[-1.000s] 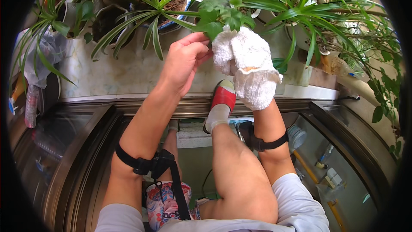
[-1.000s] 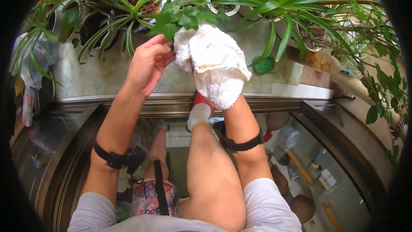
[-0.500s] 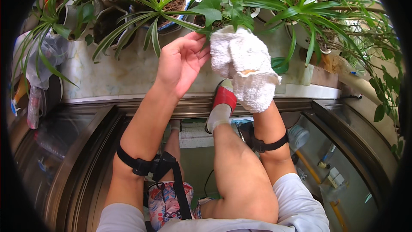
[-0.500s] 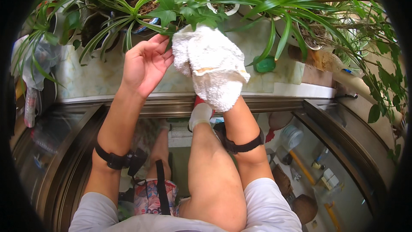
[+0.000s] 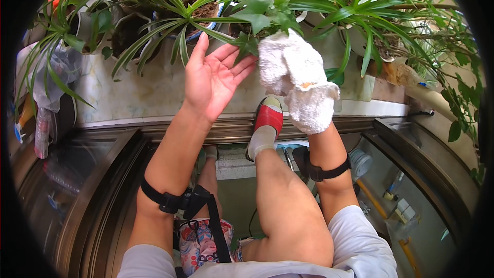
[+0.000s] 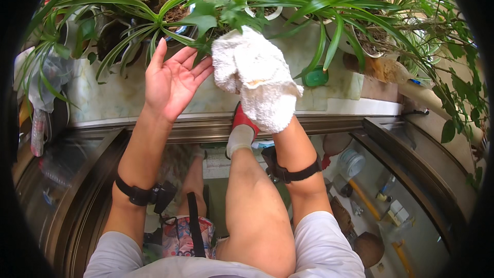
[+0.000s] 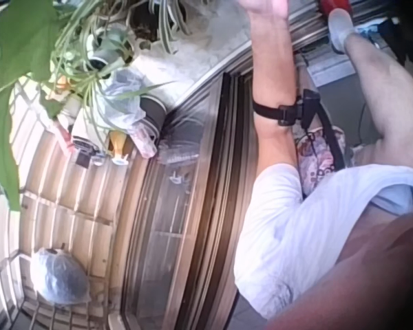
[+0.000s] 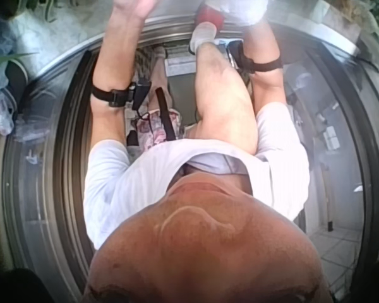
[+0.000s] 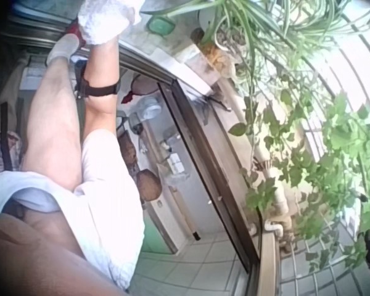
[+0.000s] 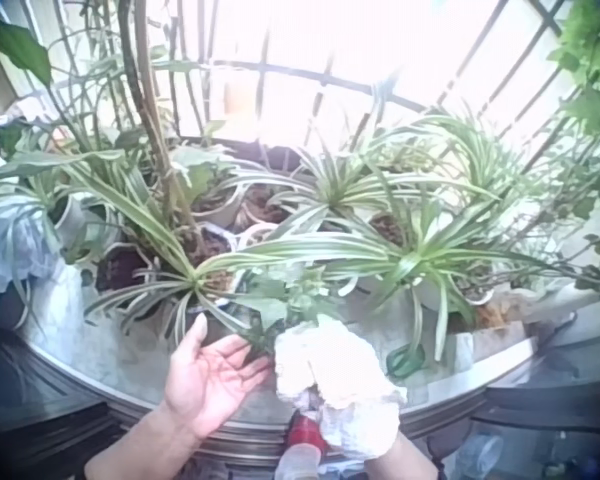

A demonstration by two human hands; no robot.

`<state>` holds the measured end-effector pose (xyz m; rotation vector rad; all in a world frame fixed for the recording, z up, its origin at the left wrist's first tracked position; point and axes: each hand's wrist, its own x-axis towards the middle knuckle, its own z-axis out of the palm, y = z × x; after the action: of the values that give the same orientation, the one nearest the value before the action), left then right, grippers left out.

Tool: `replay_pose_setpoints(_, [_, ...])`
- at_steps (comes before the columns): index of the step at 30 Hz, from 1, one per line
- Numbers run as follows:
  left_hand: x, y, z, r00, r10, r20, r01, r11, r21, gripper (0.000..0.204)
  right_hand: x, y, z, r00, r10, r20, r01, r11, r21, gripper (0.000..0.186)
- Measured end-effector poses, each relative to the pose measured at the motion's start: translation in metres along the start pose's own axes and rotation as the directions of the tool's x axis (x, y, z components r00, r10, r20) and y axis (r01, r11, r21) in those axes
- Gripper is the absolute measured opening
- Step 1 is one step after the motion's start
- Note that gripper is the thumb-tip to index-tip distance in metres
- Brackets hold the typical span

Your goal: The person washes a white cloth under a faucet in a sink and then uses the damp cloth to wipe the leaves of several potted plants on a window sill.

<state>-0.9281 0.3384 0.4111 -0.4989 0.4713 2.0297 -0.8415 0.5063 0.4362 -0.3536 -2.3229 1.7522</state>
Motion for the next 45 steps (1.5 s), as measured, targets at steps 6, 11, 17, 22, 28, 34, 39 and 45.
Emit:
replay_pose_setpoints(6, [-0.003, 0.001, 0.004, 1.0, -0.008, 0.012, 0.008, 1.0, -0.009, 0.074, -0.015, 0.005, 0.003, 0.941, 0.315, 0.122, -0.325, 0.745, 0.582, 0.029])
replay_pose_setpoints(11, [-0.003, 0.0, 0.008, 0.997, 0.037, -0.065, -0.033, 0.997, 0.067, 0.075, -0.02, -0.006, -0.005, 0.99, -0.054, 0.128, 0.051, 0.998, 0.028, 0.036])
replay_pose_setpoints(17, [-0.002, 0.008, 0.002, 1.0, 0.008, 0.025, -0.011, 0.995, 0.102, 0.068, -0.031, -0.023, -0.025, 0.948, 0.274, 0.163, -0.296, 0.947, 0.125, 0.037])
replay_pose_setpoints(22, [-0.005, 0.015, -0.003, 0.997, 0.043, -0.059, -0.033, 0.986, 0.163, 0.057, -0.053, -0.006, -0.057, 0.966, -0.229, 0.122, 0.258, 0.789, -0.558, 0.03])
replay_pose_setpoints(28, [-0.023, 0.003, -0.021, 0.954, 0.203, -0.219, -0.128, 0.941, 0.314, 0.049, -0.089, 0.014, -0.08, 0.997, -0.027, -0.069, -0.005, 0.904, -0.428, 0.03])
replay_pose_setpoints(34, [-0.039, -0.032, -0.05, 0.867, 0.154, -0.473, -0.037, 0.969, 0.246, 0.04, -0.107, 0.019, -0.086, 0.99, 0.008, -0.141, -0.066, 0.907, -0.417, 0.03])
replay_pose_setpoints(39, [-0.027, -0.077, -0.024, 0.983, 0.006, -0.182, 0.091, 0.851, 0.518, 0.041, -0.107, 0.022, -0.088, 0.986, 0.02, -0.167, -0.087, 0.909, -0.407, 0.03])
replay_pose_setpoints(45, [0.008, -0.089, 0.008, 0.974, 0.006, -0.225, 0.087, 0.911, 0.402, 0.042, -0.103, 0.026, -0.084, 0.985, 0.023, -0.172, -0.091, 0.913, -0.397, 0.03])
